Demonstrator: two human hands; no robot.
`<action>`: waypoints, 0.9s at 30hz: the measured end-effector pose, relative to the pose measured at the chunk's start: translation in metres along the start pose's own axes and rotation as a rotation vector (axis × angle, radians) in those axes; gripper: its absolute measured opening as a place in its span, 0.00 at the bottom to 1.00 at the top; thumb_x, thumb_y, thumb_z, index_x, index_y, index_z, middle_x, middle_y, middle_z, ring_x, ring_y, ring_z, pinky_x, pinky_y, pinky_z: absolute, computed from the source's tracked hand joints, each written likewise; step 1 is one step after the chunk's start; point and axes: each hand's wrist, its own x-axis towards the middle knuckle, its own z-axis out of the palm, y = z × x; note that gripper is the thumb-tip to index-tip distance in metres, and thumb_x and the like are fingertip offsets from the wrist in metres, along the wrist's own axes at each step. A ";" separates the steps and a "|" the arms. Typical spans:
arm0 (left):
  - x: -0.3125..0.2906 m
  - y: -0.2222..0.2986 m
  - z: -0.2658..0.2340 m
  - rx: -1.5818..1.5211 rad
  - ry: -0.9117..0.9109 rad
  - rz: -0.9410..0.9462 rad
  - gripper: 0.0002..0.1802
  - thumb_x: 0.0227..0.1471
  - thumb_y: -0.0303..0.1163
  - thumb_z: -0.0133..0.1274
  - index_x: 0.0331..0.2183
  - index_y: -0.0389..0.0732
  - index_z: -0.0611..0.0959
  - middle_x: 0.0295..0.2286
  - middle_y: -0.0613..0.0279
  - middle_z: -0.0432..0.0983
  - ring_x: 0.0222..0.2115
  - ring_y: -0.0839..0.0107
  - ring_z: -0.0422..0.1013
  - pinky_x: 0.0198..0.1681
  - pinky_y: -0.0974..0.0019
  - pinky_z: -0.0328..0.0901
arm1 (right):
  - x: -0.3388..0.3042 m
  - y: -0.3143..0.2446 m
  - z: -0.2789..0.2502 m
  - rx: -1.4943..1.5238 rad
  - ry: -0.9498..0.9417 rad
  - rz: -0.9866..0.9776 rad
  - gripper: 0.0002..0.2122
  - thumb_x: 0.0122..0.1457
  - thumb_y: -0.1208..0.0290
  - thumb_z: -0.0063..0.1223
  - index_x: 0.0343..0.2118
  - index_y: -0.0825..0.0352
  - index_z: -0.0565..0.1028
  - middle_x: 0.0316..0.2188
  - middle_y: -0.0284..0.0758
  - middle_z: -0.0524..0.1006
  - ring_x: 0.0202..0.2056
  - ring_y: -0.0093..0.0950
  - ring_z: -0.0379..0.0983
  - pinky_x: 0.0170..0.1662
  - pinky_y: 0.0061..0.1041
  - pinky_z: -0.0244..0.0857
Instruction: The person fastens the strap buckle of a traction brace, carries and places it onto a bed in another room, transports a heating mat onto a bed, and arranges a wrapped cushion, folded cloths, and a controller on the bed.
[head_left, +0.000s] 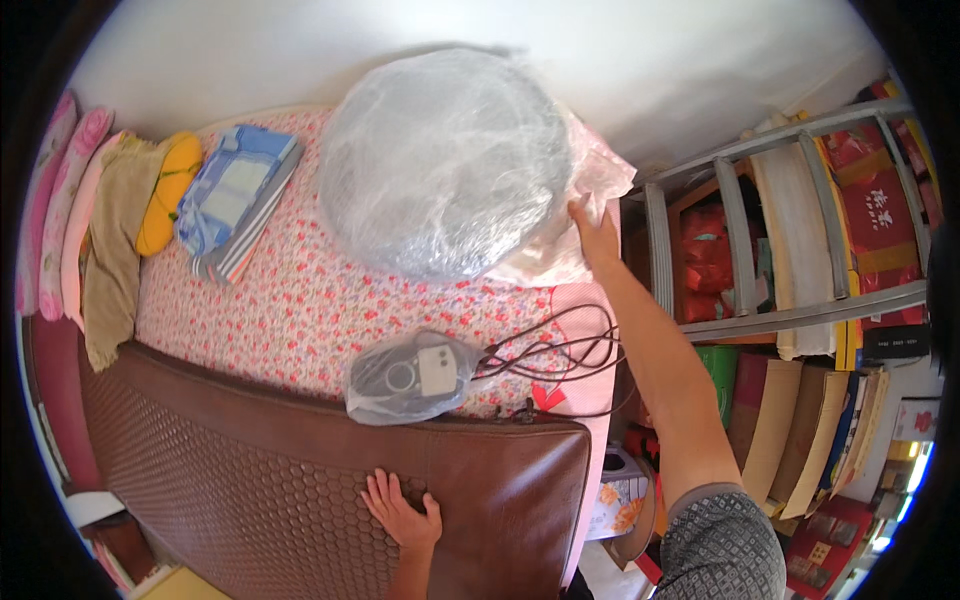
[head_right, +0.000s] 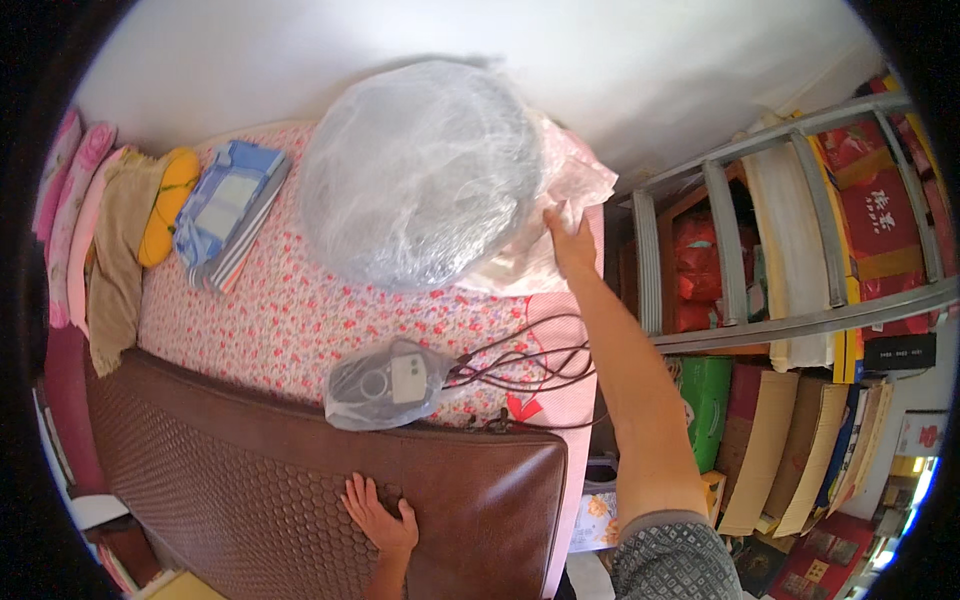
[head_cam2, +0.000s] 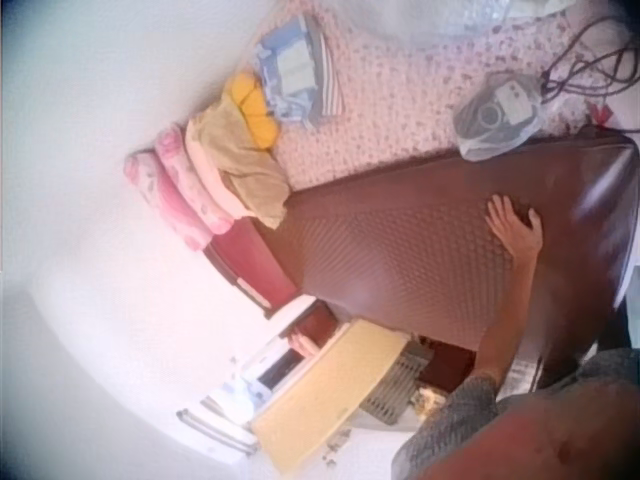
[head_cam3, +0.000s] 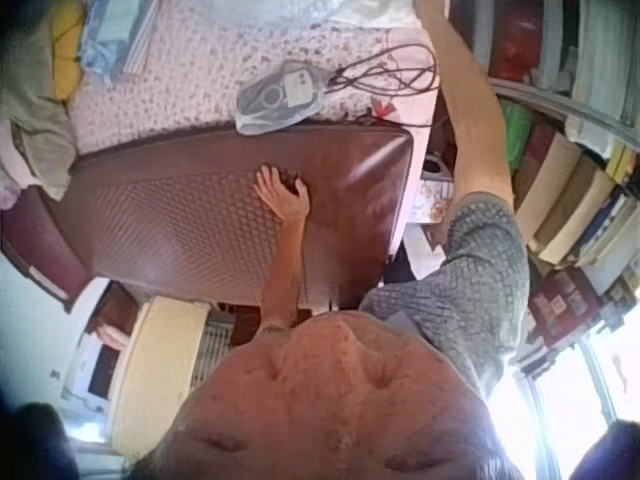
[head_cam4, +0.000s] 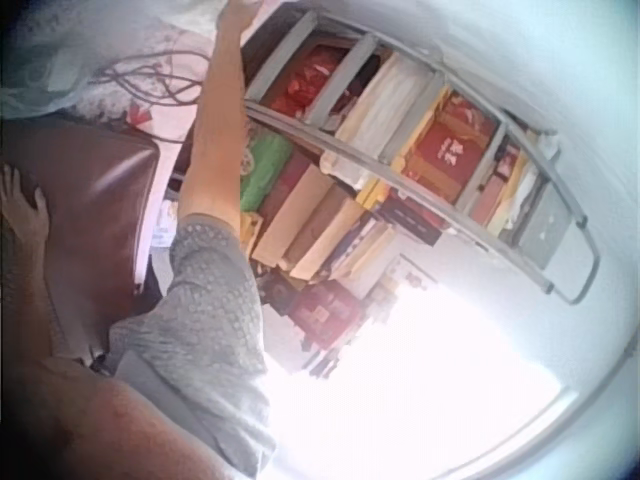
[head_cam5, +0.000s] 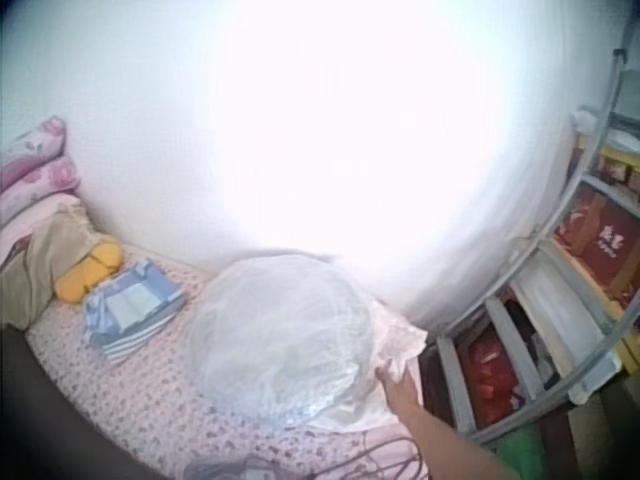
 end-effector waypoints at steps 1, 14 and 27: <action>-0.003 -0.008 -0.005 0.006 0.026 0.005 0.35 0.62 0.48 0.43 0.61 0.33 0.64 0.64 0.43 0.54 0.66 0.42 0.47 0.67 0.34 0.39 | -0.014 -0.010 0.014 -0.043 -0.023 0.021 0.55 0.48 0.31 0.58 0.66 0.76 0.56 0.62 0.57 0.64 0.64 0.47 0.60 0.66 0.34 0.53; 0.000 -0.003 -0.009 -0.020 0.088 0.021 0.34 0.57 0.43 0.47 0.60 0.32 0.65 0.64 0.42 0.56 0.66 0.43 0.49 0.68 0.37 0.40 | -0.046 0.012 -0.016 0.442 -0.263 0.273 0.39 0.63 0.38 0.47 0.69 0.61 0.55 0.62 0.35 0.66 0.61 0.30 0.63 0.60 0.31 0.59; -0.003 -0.008 -0.008 -0.021 0.092 0.012 0.36 0.57 0.44 0.48 0.60 0.31 0.64 0.64 0.42 0.55 0.66 0.42 0.49 0.68 0.36 0.40 | -0.246 -0.100 0.053 -0.563 -0.981 -0.597 0.48 0.37 0.50 0.76 0.60 0.70 0.65 0.53 0.50 0.73 0.55 0.47 0.68 0.58 0.41 0.62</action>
